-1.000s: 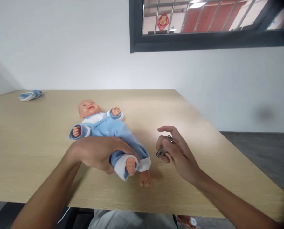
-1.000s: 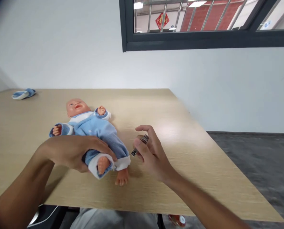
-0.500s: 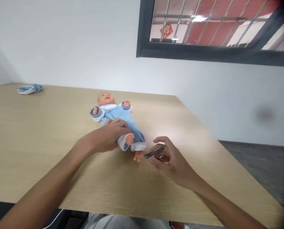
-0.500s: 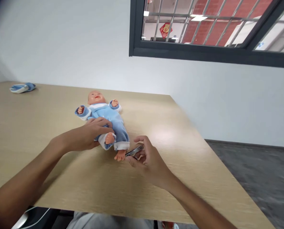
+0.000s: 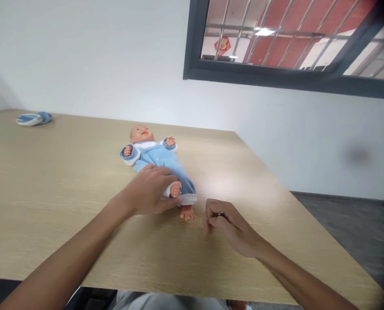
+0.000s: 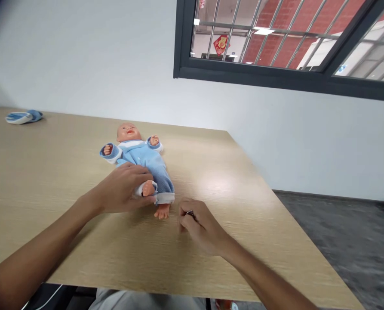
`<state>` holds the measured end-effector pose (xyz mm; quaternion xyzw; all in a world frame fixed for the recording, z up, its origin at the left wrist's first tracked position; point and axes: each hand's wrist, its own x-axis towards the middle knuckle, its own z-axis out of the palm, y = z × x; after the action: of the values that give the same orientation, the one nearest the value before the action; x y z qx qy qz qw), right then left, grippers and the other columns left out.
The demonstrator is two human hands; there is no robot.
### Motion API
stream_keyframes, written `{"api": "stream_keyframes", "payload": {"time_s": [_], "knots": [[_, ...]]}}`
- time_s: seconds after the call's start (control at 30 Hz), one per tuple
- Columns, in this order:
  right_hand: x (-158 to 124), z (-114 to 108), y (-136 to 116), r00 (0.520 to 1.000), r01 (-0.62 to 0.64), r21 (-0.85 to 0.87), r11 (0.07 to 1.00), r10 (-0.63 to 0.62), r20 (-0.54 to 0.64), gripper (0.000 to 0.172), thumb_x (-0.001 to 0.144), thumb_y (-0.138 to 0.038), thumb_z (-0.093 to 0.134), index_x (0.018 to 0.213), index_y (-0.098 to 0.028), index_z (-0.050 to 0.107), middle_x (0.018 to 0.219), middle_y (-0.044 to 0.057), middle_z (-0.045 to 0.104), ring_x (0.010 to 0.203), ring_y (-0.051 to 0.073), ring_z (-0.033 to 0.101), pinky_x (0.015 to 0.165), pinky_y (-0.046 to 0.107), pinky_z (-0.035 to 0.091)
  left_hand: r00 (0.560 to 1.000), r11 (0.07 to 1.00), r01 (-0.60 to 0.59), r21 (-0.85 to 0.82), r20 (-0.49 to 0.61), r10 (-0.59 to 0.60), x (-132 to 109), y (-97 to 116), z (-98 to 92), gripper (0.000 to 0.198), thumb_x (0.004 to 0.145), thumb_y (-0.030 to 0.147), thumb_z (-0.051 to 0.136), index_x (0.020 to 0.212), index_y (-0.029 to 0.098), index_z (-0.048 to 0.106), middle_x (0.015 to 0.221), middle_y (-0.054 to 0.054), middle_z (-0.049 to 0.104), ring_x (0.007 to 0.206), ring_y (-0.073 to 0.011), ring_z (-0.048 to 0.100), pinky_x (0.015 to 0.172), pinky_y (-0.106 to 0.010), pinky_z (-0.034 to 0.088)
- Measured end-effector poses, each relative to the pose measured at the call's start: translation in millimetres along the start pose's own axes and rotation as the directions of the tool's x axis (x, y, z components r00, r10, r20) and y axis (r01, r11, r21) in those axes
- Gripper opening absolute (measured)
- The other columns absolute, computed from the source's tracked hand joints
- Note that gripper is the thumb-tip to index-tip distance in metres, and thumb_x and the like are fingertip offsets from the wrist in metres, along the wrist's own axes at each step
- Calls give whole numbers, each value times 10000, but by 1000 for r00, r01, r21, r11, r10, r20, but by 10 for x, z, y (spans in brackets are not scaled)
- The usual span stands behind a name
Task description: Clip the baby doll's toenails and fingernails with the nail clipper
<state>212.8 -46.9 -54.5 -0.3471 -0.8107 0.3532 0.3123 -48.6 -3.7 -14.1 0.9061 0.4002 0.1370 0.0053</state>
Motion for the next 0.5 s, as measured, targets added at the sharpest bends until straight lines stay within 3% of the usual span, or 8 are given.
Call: {"api": "stream_keyframes", "payload": {"time_s": [0.17,0.27,0.5], "knots": [[14,166,44,985,170,-222,960,-174,-1,230,1024,-374,552,1041,-158,629,975,38,627,812,152,617,721,316,555,1000,1000,12,6,-7,-12,8,34,-3,79,838,269,554,791,207,540,836,-3,648,821,-216,591,773,-379,350],[31,263,77,968,222,-387,895,-249,-18,230,1009,-375,574,1067,-156,607,974,37,616,774,142,605,671,292,548,1000,1000,17,16,0,-17,3,19,-5,66,819,248,557,774,207,530,825,3,648,791,-209,590,759,-377,349],[132,279,297,876,415,-690,594,-465,127,116,1006,-240,597,1066,-146,628,920,14,639,704,112,617,621,249,560,989,995,-69,72,134,59,-47,117,109,54,762,212,632,814,200,625,878,-52,683,914,-265,620,849,-431,357]]}}
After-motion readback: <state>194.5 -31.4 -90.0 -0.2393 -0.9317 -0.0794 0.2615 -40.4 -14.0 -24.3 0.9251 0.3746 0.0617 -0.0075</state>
